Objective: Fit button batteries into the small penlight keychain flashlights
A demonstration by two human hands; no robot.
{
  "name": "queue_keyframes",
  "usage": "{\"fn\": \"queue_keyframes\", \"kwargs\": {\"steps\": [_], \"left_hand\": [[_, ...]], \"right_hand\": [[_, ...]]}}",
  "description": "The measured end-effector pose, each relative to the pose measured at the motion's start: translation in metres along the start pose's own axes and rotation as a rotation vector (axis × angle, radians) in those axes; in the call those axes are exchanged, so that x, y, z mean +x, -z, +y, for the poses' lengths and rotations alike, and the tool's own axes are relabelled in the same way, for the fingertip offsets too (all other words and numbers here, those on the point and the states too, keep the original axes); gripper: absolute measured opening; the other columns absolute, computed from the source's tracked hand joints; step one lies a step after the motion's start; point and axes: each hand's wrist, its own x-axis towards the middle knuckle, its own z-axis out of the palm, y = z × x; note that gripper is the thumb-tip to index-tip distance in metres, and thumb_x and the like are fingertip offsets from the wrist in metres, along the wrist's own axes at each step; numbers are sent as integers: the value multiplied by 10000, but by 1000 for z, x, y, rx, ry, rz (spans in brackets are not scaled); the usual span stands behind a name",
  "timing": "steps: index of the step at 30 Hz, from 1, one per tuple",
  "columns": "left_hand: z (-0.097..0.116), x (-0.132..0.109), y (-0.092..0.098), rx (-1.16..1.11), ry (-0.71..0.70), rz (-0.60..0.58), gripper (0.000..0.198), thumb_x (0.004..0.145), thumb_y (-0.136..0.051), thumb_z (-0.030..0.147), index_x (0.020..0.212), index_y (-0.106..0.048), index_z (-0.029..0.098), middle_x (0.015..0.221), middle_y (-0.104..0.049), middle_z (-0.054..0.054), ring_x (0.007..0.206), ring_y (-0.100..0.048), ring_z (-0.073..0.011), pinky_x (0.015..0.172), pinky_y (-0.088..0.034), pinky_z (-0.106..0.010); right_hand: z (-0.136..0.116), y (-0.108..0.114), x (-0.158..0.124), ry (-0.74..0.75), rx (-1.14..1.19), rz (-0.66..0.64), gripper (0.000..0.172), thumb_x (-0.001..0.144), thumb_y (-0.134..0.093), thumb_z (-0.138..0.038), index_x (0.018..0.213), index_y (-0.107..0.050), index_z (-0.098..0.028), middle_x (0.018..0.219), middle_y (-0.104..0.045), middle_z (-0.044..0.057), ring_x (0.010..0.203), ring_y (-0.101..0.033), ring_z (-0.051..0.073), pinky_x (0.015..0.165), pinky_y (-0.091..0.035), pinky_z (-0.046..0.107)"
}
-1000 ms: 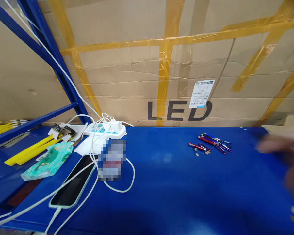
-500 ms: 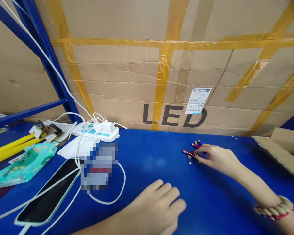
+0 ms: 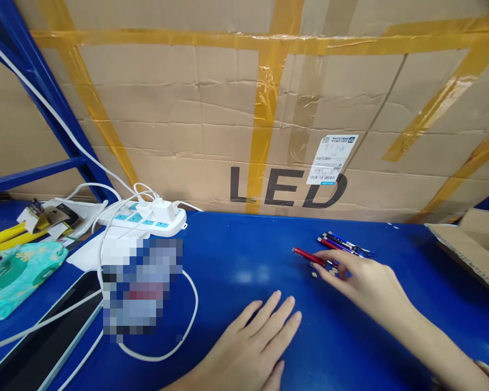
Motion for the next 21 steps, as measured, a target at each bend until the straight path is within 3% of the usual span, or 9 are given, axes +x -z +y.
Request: {"fn": "queue_keyframes", "kwargs": {"steps": [3, 7, 9, 12, 15, 21], "left_hand": [[2, -2, -4, -59, 65, 100, 508, 840, -407, 102, 1344, -349, 71, 1370, -477, -163, 1289, -393, -283, 971, -422, -392], [1, -2, -1, -194, 277, 239, 362, 867, -430, 129, 1227, -410, 161, 1099, -576, -130, 1047, -551, -249, 851, -486, -378], [0, -1, 3, -233, 353, 236, 286, 880, -468, 162, 1164, -444, 177, 1026, -564, -109, 947, -565, -238, 789, -501, -373], [-3, 2, 7, -264, 375, 113, 114, 881, -515, 164, 990, -539, 190, 958, -568, -71, 860, -555, -228, 717, -491, -364], [-5, 3, 6, -314, 382, 63, 70, 886, -523, 150, 888, -580, 190, 883, -579, -33, 811, -536, -201, 696, -462, -336], [-8, 7, 3, -484, 512, 194, 69, 870, -552, 161, 866, -609, 200, 834, -607, -7, 794, -545, -175, 754, -446, -331]], "right_hand": [[-26, 10, -8, 159, 155, 57, 238, 924, -447, -355, 935, -648, -227, 794, -711, -25, 491, -611, 83, 451, -463, 183], [-52, 14, -19, 364, 323, -22, 207, 947, -448, -274, 1032, -622, -202, 820, -696, 3, 672, -657, 99, 574, -489, 183], [-58, 13, -22, 445, 384, -83, 214, 952, -440, -253, 1060, -613, -187, 814, -684, 12, 673, -645, 100, 573, -483, 190], [-61, 9, -24, 511, 463, -110, 216, 953, -439, -220, 1099, -589, -165, 829, -676, 19, 692, -637, 100, 582, -483, 194], [-58, 7, -22, 514, 480, -95, 217, 952, -447, -232, 1111, -576, -161, 820, -676, 14, 686, -637, 99, 573, -484, 196], [-28, 6, -10, 318, 193, -54, 307, 956, -398, -382, 1009, -640, -203, 897, -713, 26, 769, -681, 145, 631, -521, 232]]}}
